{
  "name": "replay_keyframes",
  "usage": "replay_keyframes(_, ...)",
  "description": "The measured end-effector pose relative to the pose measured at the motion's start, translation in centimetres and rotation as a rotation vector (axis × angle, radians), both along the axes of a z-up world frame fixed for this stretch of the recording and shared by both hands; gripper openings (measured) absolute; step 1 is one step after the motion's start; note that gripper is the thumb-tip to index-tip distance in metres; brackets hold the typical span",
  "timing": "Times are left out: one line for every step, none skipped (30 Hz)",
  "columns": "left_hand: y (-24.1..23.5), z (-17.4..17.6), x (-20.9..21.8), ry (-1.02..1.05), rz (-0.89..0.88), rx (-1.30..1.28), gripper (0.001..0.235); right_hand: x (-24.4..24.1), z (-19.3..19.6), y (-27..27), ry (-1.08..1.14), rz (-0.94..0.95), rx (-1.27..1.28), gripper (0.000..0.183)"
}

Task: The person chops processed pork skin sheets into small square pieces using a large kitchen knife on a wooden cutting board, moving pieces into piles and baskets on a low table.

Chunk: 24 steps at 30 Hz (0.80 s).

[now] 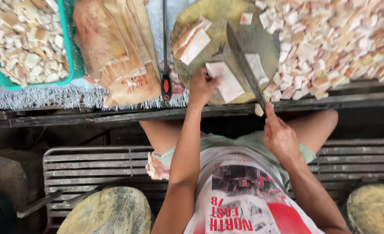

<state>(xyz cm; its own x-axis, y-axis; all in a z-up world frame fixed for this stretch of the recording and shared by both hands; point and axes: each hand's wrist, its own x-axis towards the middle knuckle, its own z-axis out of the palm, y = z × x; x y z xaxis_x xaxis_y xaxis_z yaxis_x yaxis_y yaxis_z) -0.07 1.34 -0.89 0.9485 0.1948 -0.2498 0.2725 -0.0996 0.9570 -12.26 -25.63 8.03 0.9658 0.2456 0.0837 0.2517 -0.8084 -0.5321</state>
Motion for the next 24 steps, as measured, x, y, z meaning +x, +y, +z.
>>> replay_keyframes(-0.5,-0.1,-0.3,0.002,0.009,-0.045,0.040,-1.1,-0.4,0.0,-0.013,-0.024,0.028,0.070)
replay_keyframes(-0.7,0.3,-0.3,-0.012,-0.001,0.008,0.042,-1.1,-0.6,0.3,-0.044,-0.037,0.058,0.068)
replay_keyframes(-0.8,0.9,-0.3,-0.026,-0.011,0.061,0.043,-1.2,-0.7,0.7,-0.074,-0.049,0.087,0.066)
replay_keyframes(-0.9,1.6,-0.2,-0.042,-0.026,0.114,0.045,-1.3,-0.7,1.0,-0.095,-0.042,0.078,0.066)
replay_keyframes(-0.9,2.3,-0.1,-0.023,-0.046,0.163,0.046,-1.5,-0.5,1.3,-0.116,-0.034,0.068,0.066)
replay_keyframes(-0.7,3.0,-0.3,0.000,-0.069,0.211,0.046,-1.8,-0.3,1.7,-0.134,-0.029,0.057,0.065)
replay_keyframes(-0.4,3.5,-0.5,0.023,-0.092,0.258,0.047,-1.7,-0.2,2.0,-0.046,-0.011,-0.014,0.067)
replay_keyframes(-0.2,3.8,-0.7,0.025,-0.093,0.271,0.047,-1.6,0.0,2.3,0.040,0.003,-0.087,0.069)
replay_keyframes(0.0,4.1,-0.9,0.027,-0.094,0.283,0.047,-1.6,0.3,2.4,0.128,0.017,-0.159,0.071)
replay_keyframes(0.2,4.3,-0.8,0.024,-0.093,0.297,0.046,-1.4,0.6,2.6,0.101,0.016,-0.144,0.070)
replay_keyframes(0.3,4.4,-0.6,0.007,-0.101,0.255,0.045,-1.1,0.9,2.8,0.074,0.016,-0.129,0.069)
replay_keyframes(0.4,4.4,-0.8,-0.002,-0.104,0.213,0.045,-1.1,1.3,2.8,0.054,0.023,-0.114,0.068)
replay_keyframes(0.6,4.3,-1.0,-0.011,-0.106,0.171,0.044,-1.0,1.9,2.6,0.011,0.033,-0.070,0.068)
replay_keyframes(0.7,4.3,-1.0,0.031,-0.109,0.142,0.045,-0.9,2.7,2.1,-0.035,0.040,-0.025,0.067)
replay_keyframes(0.9,4.3,-0.8,0.073,-0.112,0.113,0.046,-0.7,3.5,1.6,-0.081,0.046,0.020,0.066)
replay_keyframes(1.1,4.2,-0.9,0.121,-0.118,0.083,0.048,-1.0,4.5,1.0,-0.146,0.029,0.079,0.064)
replay_keyframes(1.4,4.1,-0.9,0.124,-0.105,0.080,0.048,-1.4,5.4,0.4,-0.210,0.012,0.139,0.061)
replay_keyframes(1.9,3.9,-0.9,0.129,-0.092,0.078,0.048,-1.8,5.9,0.0,-0.236,-0.087,0.249,0.059)
replay_keyframes(2.2,3.7,-1.0,0.133,-0.080,0.077,0.048,-2.7,6.3,-0.3,-0.262,-0.188,0.360,0.056)
replay_keyframes(2.5,3.5,-1.1,0.125,-0.083,0.057,0.050,-3.2,6.1,-0.5,-0.291,-0.286,0.473,0.053)
replay_keyframes(2.8,3.3,-1.2,0.118,-0.086,0.037,0.051,-2.7,4.7,-0.1,-0.370,-0.178,0.244,0.053)
replay_keyframes(3.1,3.1,-1.1,0.104,-0.084,0.017,0.053,-1.4,2.8,0.6,-0.447,-0.062,0.017,0.053)
replay_keyframes(3.4,2.9,-0.7,0.098,-0.083,0.032,0.055,-0.8,1.4,0.7,-0.517,0.054,-0.209,0.053)
replay_keyframes(3.5,2.7,-0.8,0.104,-0.082,0.045,0.056,-1.2,0.2,1.5,-0.191,0.093,-0.246,0.062)
